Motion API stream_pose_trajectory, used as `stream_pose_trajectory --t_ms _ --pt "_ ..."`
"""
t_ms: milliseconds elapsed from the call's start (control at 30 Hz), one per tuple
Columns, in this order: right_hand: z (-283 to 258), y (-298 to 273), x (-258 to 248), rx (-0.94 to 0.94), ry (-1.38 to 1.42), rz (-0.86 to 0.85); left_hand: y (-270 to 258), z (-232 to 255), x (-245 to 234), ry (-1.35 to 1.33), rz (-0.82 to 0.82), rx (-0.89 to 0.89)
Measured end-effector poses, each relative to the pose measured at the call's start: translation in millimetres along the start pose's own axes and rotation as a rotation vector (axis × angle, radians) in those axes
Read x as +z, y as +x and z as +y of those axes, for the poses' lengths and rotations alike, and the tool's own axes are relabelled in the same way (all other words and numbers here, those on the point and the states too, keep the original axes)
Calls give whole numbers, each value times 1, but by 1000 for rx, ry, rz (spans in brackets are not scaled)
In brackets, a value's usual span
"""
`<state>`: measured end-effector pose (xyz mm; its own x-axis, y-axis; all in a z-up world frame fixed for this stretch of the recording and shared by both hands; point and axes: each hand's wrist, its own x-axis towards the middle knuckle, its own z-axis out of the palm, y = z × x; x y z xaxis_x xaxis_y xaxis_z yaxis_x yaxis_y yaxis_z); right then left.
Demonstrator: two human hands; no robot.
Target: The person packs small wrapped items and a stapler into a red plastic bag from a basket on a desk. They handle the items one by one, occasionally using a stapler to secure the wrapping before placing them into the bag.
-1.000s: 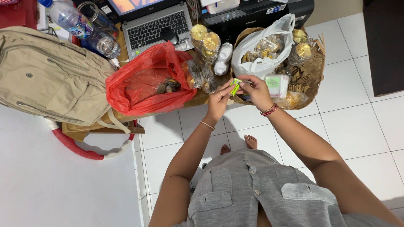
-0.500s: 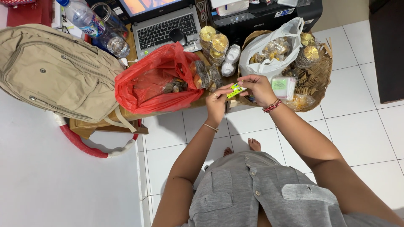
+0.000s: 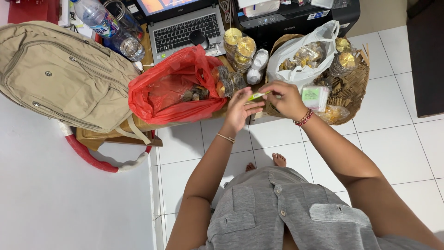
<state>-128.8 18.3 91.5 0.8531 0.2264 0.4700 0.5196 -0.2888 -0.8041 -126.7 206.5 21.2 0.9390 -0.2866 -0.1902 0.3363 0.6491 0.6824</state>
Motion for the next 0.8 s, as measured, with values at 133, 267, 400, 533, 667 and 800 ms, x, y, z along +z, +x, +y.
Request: stream_pose_trajectory --t_ms 133,267,400,533,667,800 --pt "2 -1 5 -54 117 3 11 5 -4 140 27 97" --pt "3 -3 15 328 457 135 14 16 -2 335 35 174" --pt "9 -6 19 500 453 192 18 17 -5 423 46 251" --pt "19 -4 16 500 435 232 11 16 -4 396 29 293" --pt "23 -3 17 471 390 253 13 15 -7 396 18 335" --pt "9 2 15 318 216 218 12 14 -5 388 55 340"
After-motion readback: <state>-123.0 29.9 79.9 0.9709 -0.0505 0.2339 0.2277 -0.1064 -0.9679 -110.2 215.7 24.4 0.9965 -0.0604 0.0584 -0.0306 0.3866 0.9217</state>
